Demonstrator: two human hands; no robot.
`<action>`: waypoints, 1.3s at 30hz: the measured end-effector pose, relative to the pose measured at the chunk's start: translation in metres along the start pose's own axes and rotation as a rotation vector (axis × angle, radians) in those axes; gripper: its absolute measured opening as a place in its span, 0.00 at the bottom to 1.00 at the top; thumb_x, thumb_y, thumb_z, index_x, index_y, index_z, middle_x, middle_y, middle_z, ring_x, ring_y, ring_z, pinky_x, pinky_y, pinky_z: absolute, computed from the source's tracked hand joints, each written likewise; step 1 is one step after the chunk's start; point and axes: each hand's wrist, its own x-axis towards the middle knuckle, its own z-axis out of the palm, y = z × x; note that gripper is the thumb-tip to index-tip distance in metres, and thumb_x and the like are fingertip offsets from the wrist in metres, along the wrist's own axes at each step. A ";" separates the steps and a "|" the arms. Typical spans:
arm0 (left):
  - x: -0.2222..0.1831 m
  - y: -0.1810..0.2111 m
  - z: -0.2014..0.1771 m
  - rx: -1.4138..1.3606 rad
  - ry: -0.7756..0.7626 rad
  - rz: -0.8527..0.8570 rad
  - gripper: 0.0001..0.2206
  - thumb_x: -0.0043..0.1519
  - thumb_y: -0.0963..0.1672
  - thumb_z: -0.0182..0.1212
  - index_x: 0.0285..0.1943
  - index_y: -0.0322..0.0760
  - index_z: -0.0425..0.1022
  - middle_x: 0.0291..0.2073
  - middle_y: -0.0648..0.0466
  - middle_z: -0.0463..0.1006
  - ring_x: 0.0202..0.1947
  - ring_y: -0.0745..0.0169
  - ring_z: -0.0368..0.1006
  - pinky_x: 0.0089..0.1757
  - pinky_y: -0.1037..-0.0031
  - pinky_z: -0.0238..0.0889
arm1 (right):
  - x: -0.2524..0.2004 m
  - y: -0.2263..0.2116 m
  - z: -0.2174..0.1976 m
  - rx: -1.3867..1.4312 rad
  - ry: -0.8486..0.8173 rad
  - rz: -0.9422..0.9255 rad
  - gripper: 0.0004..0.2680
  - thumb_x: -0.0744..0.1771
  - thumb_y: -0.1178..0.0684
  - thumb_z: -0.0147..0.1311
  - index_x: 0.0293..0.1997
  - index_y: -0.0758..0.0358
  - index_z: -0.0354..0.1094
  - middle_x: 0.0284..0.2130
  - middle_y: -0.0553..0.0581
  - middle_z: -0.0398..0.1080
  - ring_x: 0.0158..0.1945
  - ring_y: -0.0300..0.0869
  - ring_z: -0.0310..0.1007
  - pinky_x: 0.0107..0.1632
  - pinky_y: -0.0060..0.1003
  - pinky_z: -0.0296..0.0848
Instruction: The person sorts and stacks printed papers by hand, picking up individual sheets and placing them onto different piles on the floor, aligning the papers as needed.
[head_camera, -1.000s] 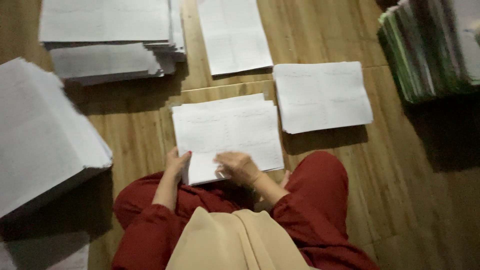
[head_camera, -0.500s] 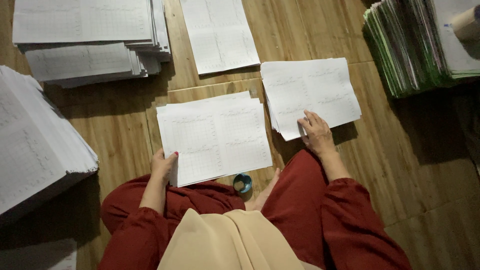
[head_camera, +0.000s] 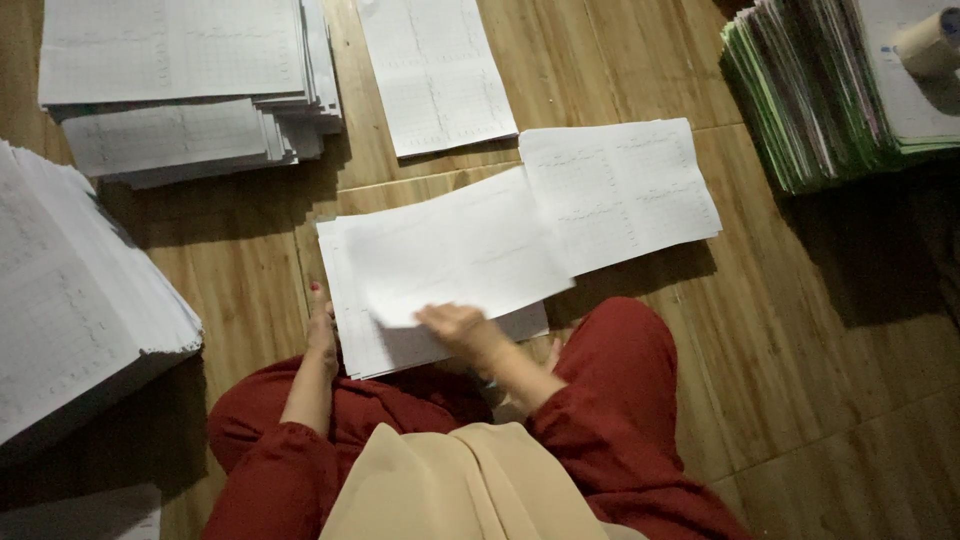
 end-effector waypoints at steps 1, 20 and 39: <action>0.016 -0.011 -0.006 0.118 -0.029 0.063 0.29 0.55 0.59 0.48 0.49 0.32 0.70 0.45 0.36 0.70 0.47 0.42 0.65 0.46 0.59 0.59 | 0.003 -0.013 0.009 0.038 -0.067 -0.002 0.04 0.64 0.55 0.47 0.39 0.50 0.64 0.32 0.51 0.71 0.32 0.39 0.74 0.29 0.29 0.75; 0.088 -0.079 -0.023 0.158 -0.101 0.284 0.20 0.47 0.42 0.67 0.46 0.27 0.68 0.34 0.36 0.73 0.35 0.51 0.68 0.34 0.62 0.64 | -0.149 0.240 -0.121 -0.605 -0.293 0.330 0.04 0.64 0.47 0.48 0.31 0.43 0.69 0.47 0.43 0.65 0.50 0.40 0.66 0.38 0.33 0.70; 0.069 -0.073 -0.021 0.196 -0.035 0.263 0.17 0.49 0.42 0.63 0.47 0.30 0.71 0.38 0.37 0.73 0.40 0.45 0.70 0.38 0.60 0.63 | -0.088 0.182 -0.119 -0.431 -0.285 0.438 0.30 0.55 0.48 0.60 0.61 0.55 0.49 0.59 0.61 0.54 0.56 0.51 0.59 0.57 0.49 0.58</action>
